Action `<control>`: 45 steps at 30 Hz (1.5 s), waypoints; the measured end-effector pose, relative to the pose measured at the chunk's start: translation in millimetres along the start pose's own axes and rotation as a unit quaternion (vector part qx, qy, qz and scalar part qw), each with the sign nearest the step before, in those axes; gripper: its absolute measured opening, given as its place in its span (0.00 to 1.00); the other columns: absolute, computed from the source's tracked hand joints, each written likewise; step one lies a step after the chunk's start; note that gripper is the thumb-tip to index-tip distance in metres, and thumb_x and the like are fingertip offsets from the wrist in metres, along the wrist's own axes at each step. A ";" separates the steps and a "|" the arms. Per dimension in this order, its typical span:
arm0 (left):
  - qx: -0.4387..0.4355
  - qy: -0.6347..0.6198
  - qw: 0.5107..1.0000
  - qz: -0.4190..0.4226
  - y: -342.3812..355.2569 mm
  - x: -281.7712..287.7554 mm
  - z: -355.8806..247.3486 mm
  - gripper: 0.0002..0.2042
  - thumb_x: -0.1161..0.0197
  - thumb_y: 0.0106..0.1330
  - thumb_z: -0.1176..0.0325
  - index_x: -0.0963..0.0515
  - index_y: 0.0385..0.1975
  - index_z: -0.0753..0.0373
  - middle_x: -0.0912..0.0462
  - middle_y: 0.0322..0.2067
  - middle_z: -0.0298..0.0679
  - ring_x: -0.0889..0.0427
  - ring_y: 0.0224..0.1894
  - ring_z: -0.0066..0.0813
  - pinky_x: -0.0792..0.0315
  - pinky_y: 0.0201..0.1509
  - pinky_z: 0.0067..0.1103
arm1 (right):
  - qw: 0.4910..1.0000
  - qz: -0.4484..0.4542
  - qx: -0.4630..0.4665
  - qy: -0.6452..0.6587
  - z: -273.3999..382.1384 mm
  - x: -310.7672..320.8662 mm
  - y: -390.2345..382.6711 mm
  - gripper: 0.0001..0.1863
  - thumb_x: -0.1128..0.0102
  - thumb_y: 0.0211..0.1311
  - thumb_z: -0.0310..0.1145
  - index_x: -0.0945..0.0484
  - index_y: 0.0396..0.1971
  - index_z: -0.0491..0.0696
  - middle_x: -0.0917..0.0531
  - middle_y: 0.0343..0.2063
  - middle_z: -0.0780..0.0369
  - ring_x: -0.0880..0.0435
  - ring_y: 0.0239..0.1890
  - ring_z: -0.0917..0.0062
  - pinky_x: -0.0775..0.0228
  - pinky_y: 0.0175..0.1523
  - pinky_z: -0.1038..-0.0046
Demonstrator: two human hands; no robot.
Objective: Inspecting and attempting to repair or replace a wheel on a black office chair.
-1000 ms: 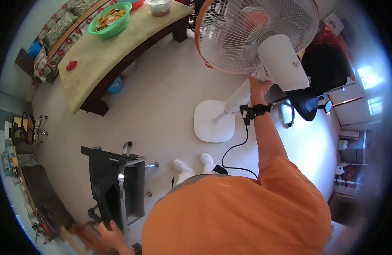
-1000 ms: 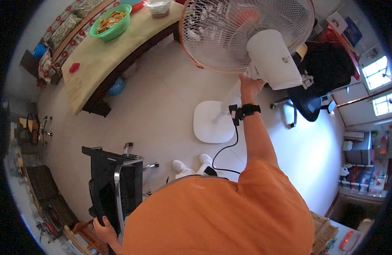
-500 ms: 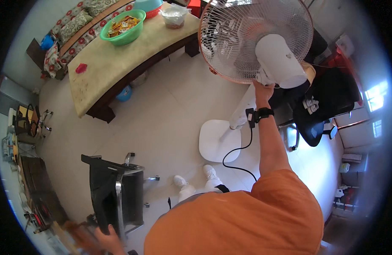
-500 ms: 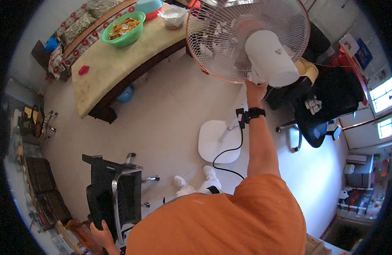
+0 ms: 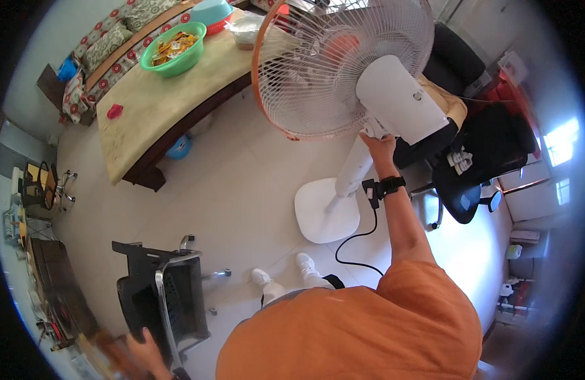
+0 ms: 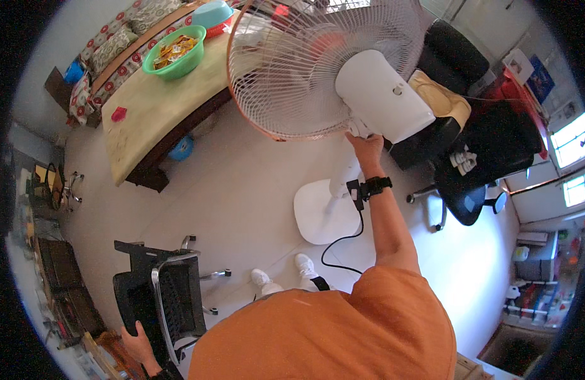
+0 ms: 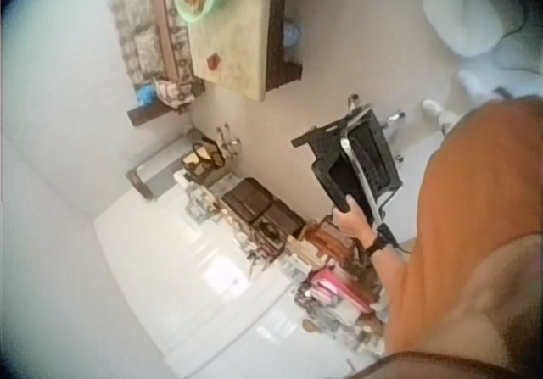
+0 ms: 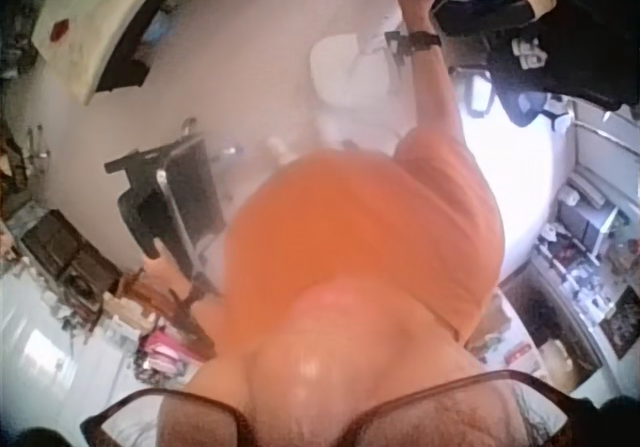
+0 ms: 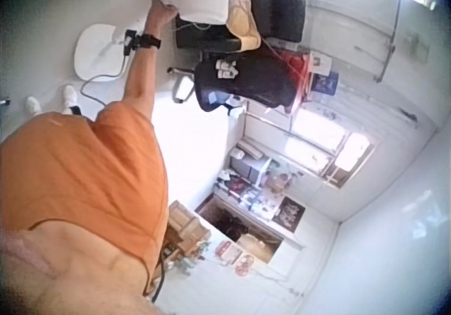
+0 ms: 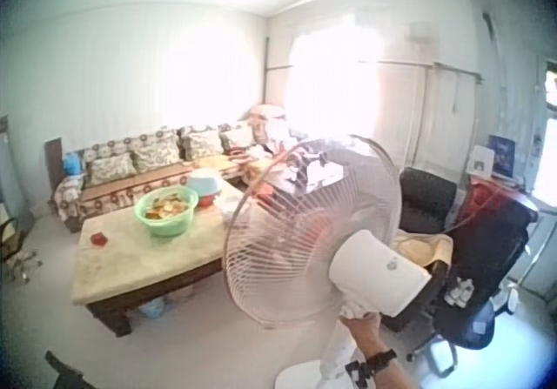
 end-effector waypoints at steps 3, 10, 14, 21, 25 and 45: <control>-0.001 0.000 1.000 -0.008 7.1 -3.6 1.8 0.35 0.52 0.63 0.42 0.37 0.57 0.70 0.32 0.55 0.51 0.31 0.56 0.45 0.33 0.57 0.35 | 0.995 0.044 0.074 -0.047 9.3 1.1 13.7 0.15 0.28 0.40 0.25 0.21 0.32 0.42 0.18 0.31 0.66 0.22 0.33 0.82 0.30 0.38 0.78; -0.015 -0.033 0.999 -0.009 2.3 4.4 -2.5 0.35 0.52 0.62 0.42 0.36 0.57 0.70 0.32 0.55 0.52 0.31 0.56 0.46 0.33 0.57 0.35 | 0.988 0.140 0.042 -0.057 16.2 -7.8 50.5 0.21 0.28 0.37 0.23 0.23 0.37 0.42 0.19 0.36 0.65 0.22 0.36 0.81 0.29 0.41 0.77; -0.008 -0.036 0.999 0.021 -6.3 14.4 -10.3 0.36 0.52 0.62 0.41 0.37 0.57 0.70 0.32 0.55 0.52 0.31 0.55 0.46 0.33 0.56 0.34 | 0.982 0.187 0.008 -0.004 13.0 -16.3 55.4 0.22 0.29 0.38 0.23 0.23 0.38 0.42 0.18 0.34 0.64 0.21 0.35 0.78 0.30 0.42 0.75; -0.037 -0.030 0.998 -0.036 20.2 -12.7 21.6 0.36 0.54 0.62 0.40 0.38 0.59 0.67 0.32 0.55 0.51 0.29 0.53 0.48 0.31 0.54 0.35 | 0.950 0.244 0.125 -0.146 22.9 2.2 70.2 0.33 0.27 0.37 0.28 0.30 0.50 0.43 0.25 0.47 0.63 0.29 0.48 0.73 0.37 0.54 0.71; -0.048 0.015 0.998 -0.029 29.0 -10.0 18.1 0.38 0.55 0.62 0.38 0.39 0.59 0.67 0.34 0.57 0.52 0.31 0.55 0.49 0.32 0.55 0.36 | 0.972 0.197 -0.022 -0.123 22.5 42.2 62.7 0.28 0.31 0.45 0.29 0.29 0.50 0.46 0.23 0.44 0.63 0.26 0.46 0.73 0.34 0.51 0.71; -0.029 -0.019 0.999 -0.042 0.8 12.4 1.3 0.31 0.52 0.64 0.46 0.34 0.56 0.68 0.29 0.53 0.51 0.28 0.52 0.48 0.31 0.52 0.35 | 0.933 -0.194 0.263 -0.153 -5.8 89.3 68.5 0.32 0.40 0.52 0.36 0.42 0.55 0.44 0.29 0.51 0.60 0.29 0.52 0.65 0.36 0.55 0.68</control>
Point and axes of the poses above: each hand's wrist, its own y-axis towards the middle knuckle, its own x-axis out of the back of the hand, z = x × y, the point moved 10 cm from there along y, towards the middle knuckle
